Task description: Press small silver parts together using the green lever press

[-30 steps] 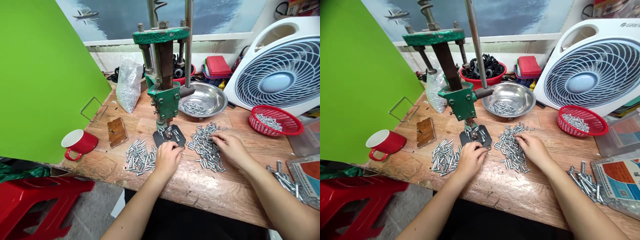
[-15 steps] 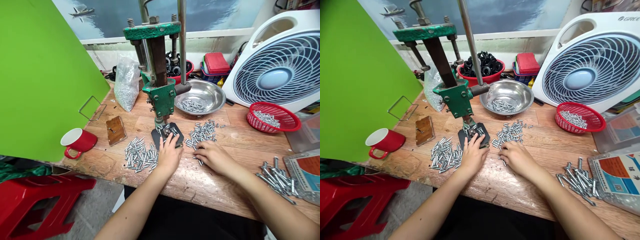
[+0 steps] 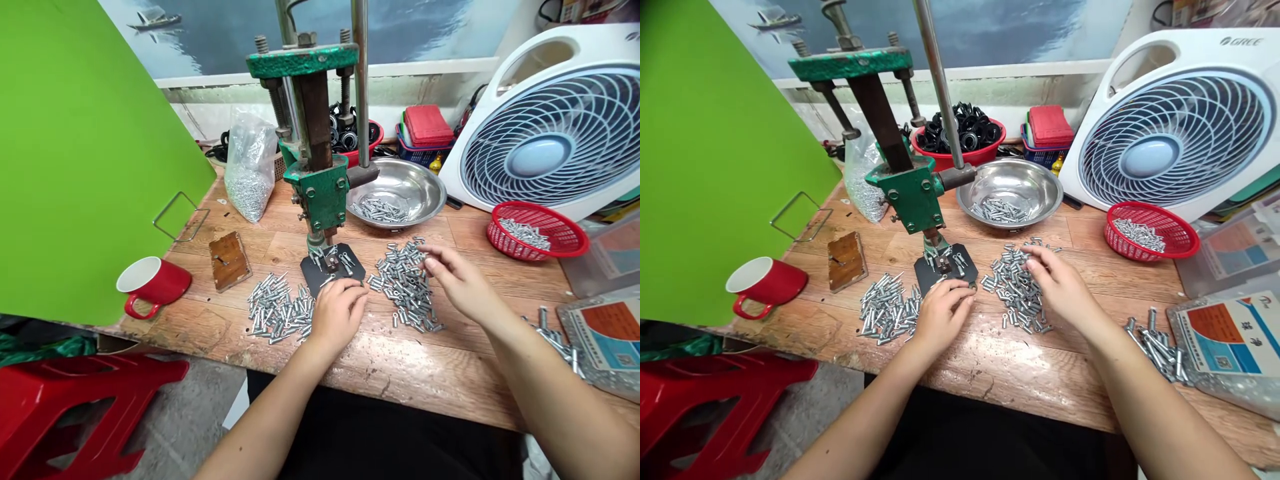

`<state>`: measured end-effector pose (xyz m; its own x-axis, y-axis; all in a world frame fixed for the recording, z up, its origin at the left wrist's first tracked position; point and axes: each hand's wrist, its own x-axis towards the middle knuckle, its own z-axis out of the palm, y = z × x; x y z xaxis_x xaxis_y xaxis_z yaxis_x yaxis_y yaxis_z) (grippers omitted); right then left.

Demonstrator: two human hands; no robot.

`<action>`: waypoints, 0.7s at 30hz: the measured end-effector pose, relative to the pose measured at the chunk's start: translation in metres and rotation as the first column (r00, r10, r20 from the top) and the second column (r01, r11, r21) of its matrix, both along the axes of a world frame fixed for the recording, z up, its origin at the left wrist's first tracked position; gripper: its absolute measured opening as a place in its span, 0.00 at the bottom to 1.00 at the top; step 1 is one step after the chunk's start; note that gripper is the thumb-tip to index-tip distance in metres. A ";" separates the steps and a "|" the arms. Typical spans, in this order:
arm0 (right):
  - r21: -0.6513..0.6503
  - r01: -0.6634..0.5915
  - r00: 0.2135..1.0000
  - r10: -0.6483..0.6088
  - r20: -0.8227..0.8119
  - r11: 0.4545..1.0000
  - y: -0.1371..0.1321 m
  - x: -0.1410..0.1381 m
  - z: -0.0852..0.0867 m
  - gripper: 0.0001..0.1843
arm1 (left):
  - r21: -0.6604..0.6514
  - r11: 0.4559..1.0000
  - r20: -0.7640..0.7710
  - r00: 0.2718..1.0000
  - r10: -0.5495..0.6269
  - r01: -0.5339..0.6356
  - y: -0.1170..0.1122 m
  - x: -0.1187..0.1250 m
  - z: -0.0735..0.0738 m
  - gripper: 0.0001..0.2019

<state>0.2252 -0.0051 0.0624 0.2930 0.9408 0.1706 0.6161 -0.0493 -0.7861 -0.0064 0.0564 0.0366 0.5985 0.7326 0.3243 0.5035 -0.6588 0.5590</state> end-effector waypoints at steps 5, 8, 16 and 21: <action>-0.122 -0.154 0.872 0.076 -0.484 0.981 -0.019 -0.035 0.001 0.18 | -0.035 0.998 0.150 0.988 -0.038 0.044 -0.014 -0.010 0.003 0.14; -0.148 -0.309 0.513 0.034 -0.858 0.939 -0.031 -0.076 -0.014 0.17 | 0.083 0.982 0.127 0.976 -0.178 0.169 -0.022 -0.023 0.002 0.18; -0.165 -0.337 -0.170 -0.232 -0.958 0.927 -0.043 -0.136 -0.035 0.15 | 0.052 0.977 0.169 0.963 -0.211 0.205 -0.037 -0.046 -0.014 0.19; -0.164 -0.335 -0.071 -0.198 -0.978 0.928 -0.038 -0.143 -0.035 0.16 | 0.010 0.994 0.214 0.971 -0.105 0.105 -0.038 -0.042 -0.017 0.15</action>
